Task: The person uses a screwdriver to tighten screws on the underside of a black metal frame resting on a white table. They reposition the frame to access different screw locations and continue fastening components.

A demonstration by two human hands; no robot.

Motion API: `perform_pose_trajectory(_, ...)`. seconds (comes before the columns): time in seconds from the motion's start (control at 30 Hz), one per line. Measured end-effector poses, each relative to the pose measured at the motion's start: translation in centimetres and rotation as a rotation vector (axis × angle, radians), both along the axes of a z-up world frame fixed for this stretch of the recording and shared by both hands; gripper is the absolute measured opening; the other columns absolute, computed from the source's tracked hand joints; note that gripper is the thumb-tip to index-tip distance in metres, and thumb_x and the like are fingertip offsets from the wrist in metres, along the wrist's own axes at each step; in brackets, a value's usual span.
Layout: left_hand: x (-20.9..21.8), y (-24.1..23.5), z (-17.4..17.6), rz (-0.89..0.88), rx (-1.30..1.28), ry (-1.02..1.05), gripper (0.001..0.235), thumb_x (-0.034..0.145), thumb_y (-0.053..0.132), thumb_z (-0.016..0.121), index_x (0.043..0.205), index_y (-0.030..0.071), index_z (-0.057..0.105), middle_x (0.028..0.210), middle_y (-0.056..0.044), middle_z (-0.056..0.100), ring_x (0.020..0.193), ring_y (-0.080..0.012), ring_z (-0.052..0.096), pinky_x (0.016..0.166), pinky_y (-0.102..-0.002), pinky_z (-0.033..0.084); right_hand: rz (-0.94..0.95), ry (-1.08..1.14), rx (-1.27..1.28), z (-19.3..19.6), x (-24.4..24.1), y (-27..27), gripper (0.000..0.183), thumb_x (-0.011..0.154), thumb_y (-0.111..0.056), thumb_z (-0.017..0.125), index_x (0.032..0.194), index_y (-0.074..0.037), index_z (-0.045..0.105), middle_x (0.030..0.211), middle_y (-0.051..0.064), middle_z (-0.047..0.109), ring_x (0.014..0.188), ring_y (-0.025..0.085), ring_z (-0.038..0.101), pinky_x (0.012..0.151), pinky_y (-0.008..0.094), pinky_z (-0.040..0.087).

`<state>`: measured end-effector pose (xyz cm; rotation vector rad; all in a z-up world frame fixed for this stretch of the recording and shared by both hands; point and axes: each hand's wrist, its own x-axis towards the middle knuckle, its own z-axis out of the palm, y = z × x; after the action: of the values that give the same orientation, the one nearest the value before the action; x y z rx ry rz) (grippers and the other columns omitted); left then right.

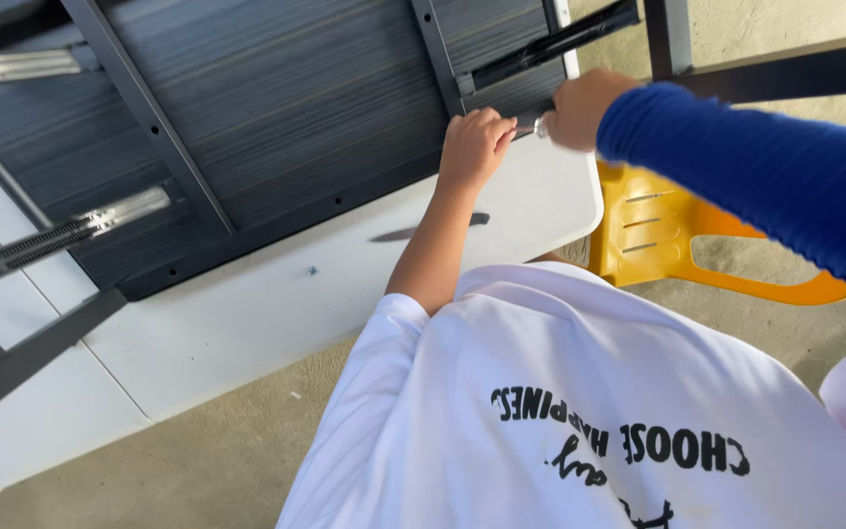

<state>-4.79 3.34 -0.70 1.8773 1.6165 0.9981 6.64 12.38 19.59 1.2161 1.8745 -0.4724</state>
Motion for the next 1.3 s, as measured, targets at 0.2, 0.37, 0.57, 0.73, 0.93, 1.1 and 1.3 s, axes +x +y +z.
perform_pose_trajectory(0.2, -0.2, -0.2, -0.1, 0.017, 0.05, -0.019, 0.008, 0.089, 0.019, 0.076, 0.096, 0.015, 0.078, 0.084, 0.005, 0.068, 0.083, -0.0156, 0.066, 0.072, -0.038, 0.046, 0.925, -0.046, 0.209, -0.4, 0.6, -2.3, 0.031, 0.098, -0.027, 0.055, 0.116, -0.003, 0.066, 0.091, 0.008, 0.073, 0.081, 0.021, 0.076, 0.067, 0.036, 0.061)
perform_pose_trajectory(0.37, -0.3, 0.0, 0.0, 0.008, 0.019, -0.009, 0.007, 0.089, 0.019, 0.076, 0.095, 0.015, 0.078, 0.084, 0.005, 0.068, 0.083, -0.0159, 0.066, 0.073, -0.039, 0.046, -0.005, -0.076, -0.106, -2.2, -0.4, 0.1, 0.039, 0.109, -0.03, 0.049, 0.121, 0.004, 0.063, 0.086, 0.02, 0.073, 0.074, 0.034, 0.077, 0.063, 0.042, 0.058)
perform_pose_trajectory(0.57, -0.4, 0.0, -0.2, 0.017, 0.045, -0.027, 0.008, 0.087, 0.02, 0.077, 0.094, 0.016, 0.078, 0.086, 0.005, 0.069, 0.085, -0.0158, 0.067, 0.073, -0.038, 0.047, 0.72, 0.023, 0.201, -1.0, 1.3, -2.9, 0.035, 0.094, -0.025, 0.061, 0.122, -0.005, 0.06, 0.087, 0.013, 0.069, 0.07, 0.024, 0.075, 0.053, 0.035, 0.059)
perform_pose_trajectory(0.73, -0.1, 0.0, 0.1, 0.022, 0.006, -0.008, 0.007, 0.09, 0.02, 0.076, 0.094, 0.015, 0.078, 0.084, 0.005, 0.068, 0.084, -0.0157, 0.067, 0.072, -0.038, 0.047, -0.256, -0.087, -0.161, -0.9, -0.6, 0.7, 0.035, 0.103, -0.032, 0.055, 0.119, -0.002, 0.061, 0.087, 0.015, 0.07, 0.07, 0.025, 0.074, 0.053, 0.035, 0.056)
perform_pose_trajectory(0.93, -0.5, 0.2, 0.7, -0.008, -0.009, -0.01, 0.008, 0.088, 0.02, 0.077, 0.093, 0.015, 0.079, 0.083, 0.004, 0.068, 0.08, -0.0156, 0.066, 0.07, -0.039, 0.046, 0.854, -0.015, 0.227, 0.6, 0.9, -2.5, 0.031, 0.098, -0.029, 0.058, 0.119, -0.006, 0.061, 0.089, 0.012, 0.071, 0.073, 0.023, 0.074, 0.059, 0.036, 0.06)
perform_pose_trajectory(1.1, -0.1, -0.4, 0.3, 0.012, -0.006, -0.024, 0.007, 0.089, 0.019, 0.076, 0.095, 0.016, 0.078, 0.084, 0.005, 0.069, 0.083, -0.0153, 0.067, 0.072, -0.039, 0.047, -0.245, -0.026, -0.142, -0.2, -0.1, 0.4, 0.05, 0.113, -0.039, 0.049, 0.108, 0.003, 0.075, 0.09, 0.022, 0.08, 0.076, 0.033, 0.076, 0.068, 0.041, 0.06)
perform_pose_trajectory(1.3, -0.4, 0.5, 0.4, -0.003, 0.041, -0.006, 0.009, 0.088, 0.02, 0.076, 0.095, 0.016, 0.078, 0.087, 0.005, 0.07, 0.085, -0.0172, 0.067, 0.075, -0.039, 0.048, 0.988, 0.086, 0.185, 0.6, 1.1, -1.8, 0.031, 0.097, -0.026, 0.049, 0.114, -0.006, 0.065, 0.089, 0.007, 0.074, 0.077, 0.023, 0.075, 0.072, 0.039, 0.062)
